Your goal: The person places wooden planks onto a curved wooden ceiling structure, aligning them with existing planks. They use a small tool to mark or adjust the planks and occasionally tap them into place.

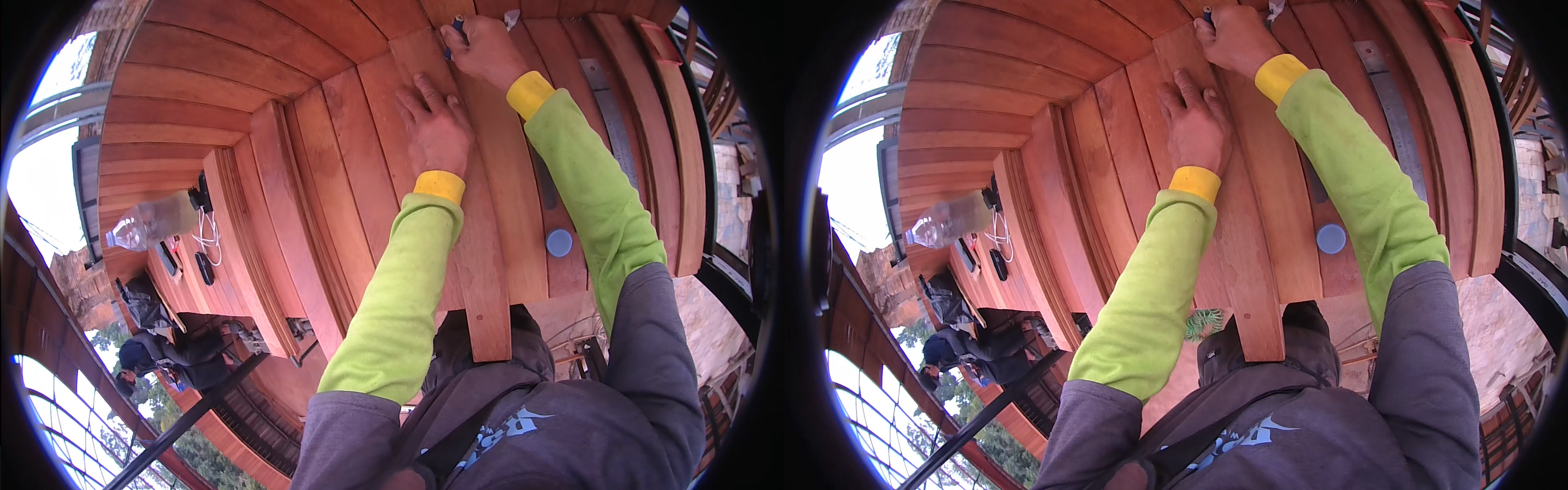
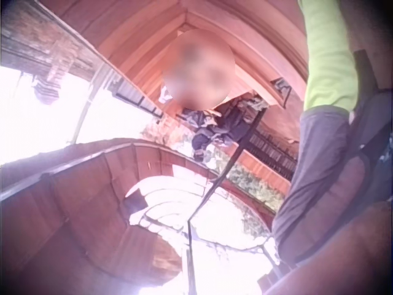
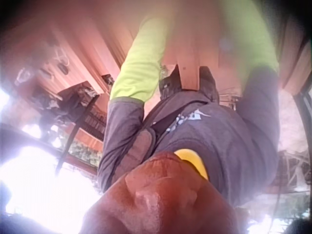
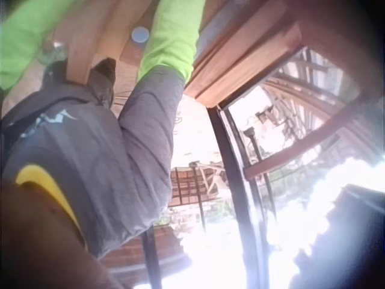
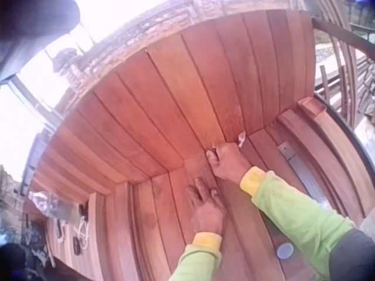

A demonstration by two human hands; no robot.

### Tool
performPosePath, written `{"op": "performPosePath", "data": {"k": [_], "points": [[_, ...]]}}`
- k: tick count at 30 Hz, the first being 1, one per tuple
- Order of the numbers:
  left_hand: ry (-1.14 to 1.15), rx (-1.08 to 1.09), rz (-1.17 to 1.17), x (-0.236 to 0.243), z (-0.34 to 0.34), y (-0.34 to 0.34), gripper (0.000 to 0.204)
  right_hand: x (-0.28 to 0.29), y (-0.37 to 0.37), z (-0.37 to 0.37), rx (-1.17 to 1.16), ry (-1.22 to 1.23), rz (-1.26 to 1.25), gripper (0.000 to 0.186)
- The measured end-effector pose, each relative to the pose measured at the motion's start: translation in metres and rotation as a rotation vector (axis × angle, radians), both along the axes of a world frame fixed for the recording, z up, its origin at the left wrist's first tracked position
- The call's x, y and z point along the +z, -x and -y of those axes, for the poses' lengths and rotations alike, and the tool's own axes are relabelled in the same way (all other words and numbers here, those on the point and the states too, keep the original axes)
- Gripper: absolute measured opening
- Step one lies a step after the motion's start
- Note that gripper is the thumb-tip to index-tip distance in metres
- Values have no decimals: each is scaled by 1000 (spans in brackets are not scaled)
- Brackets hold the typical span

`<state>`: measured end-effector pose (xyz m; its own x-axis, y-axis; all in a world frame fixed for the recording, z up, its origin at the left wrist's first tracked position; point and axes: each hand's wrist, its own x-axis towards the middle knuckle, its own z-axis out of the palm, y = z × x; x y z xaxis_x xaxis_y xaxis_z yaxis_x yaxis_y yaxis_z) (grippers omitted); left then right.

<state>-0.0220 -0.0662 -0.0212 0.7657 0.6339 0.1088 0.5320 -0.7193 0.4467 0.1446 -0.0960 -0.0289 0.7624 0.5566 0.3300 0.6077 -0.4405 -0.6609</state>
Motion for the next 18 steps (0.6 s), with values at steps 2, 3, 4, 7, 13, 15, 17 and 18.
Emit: {"op": "performPosePath", "data": {"k": [2, 3, 4, 7, 13, 15, 17, 18], "points": [[-22, -16, 32, 0, 1, -2, 56, 1, 5, 3, -16, -6, 18, 32], [-23, -15, 27, -1, 3, -5, 56, 7, 2, -1, -55, -11, 3, 31], [-24, -17, 24, -2, 4, -7, 56, 13, -1, -1, -96, -15, -12, 30], [-19, -13, 29, -4, 2, -5, 55, 17, 33, 27, 17, -104, -104, 31], [-128, 3, 45, -11, 0, 1, 53, 52, 189, 143, 50, -139, -425, 22], [-125, 3, 38, -12, -2, 2, 53, 49, 185, 138, 90, -117, -420, 22], [-70, 8, 38, -7, -6, 3, 53, 47, 157, 115, 91, -86, -364, 21], [-86, 1, 49, -4, -5, -2, 53, 41, 129, 92, 81, -143, -309, 22]]}}
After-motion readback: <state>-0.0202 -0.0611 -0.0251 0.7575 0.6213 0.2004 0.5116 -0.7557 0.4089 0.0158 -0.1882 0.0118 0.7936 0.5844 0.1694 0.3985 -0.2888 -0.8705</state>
